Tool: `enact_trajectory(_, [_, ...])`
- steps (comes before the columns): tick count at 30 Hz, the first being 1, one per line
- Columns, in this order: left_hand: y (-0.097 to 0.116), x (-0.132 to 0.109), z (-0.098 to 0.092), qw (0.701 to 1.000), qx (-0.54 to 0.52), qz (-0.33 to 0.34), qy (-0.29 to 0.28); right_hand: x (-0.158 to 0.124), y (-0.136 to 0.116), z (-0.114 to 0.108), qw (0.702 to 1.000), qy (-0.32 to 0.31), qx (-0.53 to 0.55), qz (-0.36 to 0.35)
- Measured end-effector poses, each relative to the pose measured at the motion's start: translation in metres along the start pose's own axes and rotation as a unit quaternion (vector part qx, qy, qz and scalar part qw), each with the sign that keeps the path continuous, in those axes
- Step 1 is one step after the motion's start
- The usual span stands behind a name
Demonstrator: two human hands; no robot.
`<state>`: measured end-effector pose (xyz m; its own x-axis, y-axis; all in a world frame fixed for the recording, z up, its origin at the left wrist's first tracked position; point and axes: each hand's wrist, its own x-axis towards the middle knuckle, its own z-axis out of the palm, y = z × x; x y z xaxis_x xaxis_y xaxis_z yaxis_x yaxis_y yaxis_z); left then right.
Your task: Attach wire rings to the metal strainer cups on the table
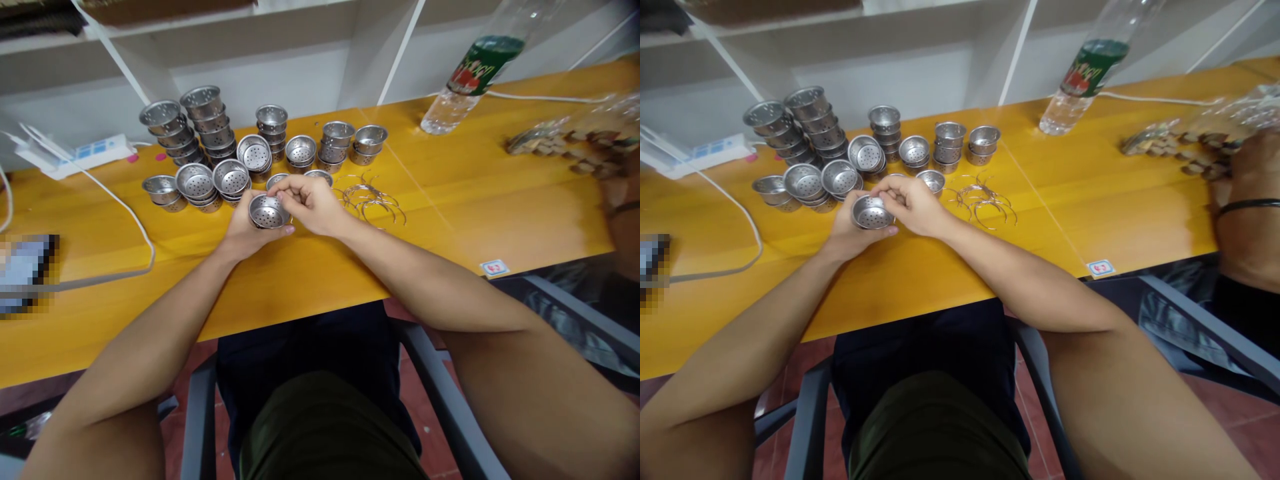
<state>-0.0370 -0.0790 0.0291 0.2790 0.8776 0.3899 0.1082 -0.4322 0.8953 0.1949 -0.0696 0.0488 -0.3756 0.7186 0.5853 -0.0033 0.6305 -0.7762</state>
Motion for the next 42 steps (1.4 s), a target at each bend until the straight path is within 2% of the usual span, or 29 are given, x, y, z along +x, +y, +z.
enact_trajectory(6, [0.002, 0.0, 0.004, 1.0, 0.003, -0.003, 0.005, 0.002, 0.01, 0.006, 0.999, 0.049, -0.02, 0.001])
enact_trajectory(14, [-0.004, 0.004, 0.001, 0.999, 0.03, -0.01, 0.026, 0.002, 0.009, -0.002, 1.0, 0.012, -0.017, 0.02])
enact_trajectory(19, [-0.008, 0.009, -0.001, 0.999, 0.045, 0.001, 0.028, 0.002, 0.017, -0.001, 0.999, 0.003, -0.026, 0.022])
enact_trajectory(34, [-0.02, 0.011, 0.0, 0.999, 0.038, 0.014, 0.021, 0.005, 0.025, 0.004, 0.999, 0.027, -0.024, 0.008])
enact_trajectory(42, [-0.014, 0.008, 0.001, 0.999, 0.04, 0.027, -0.006, 0.003, 0.018, 0.01, 0.995, 0.068, -0.075, 0.019])
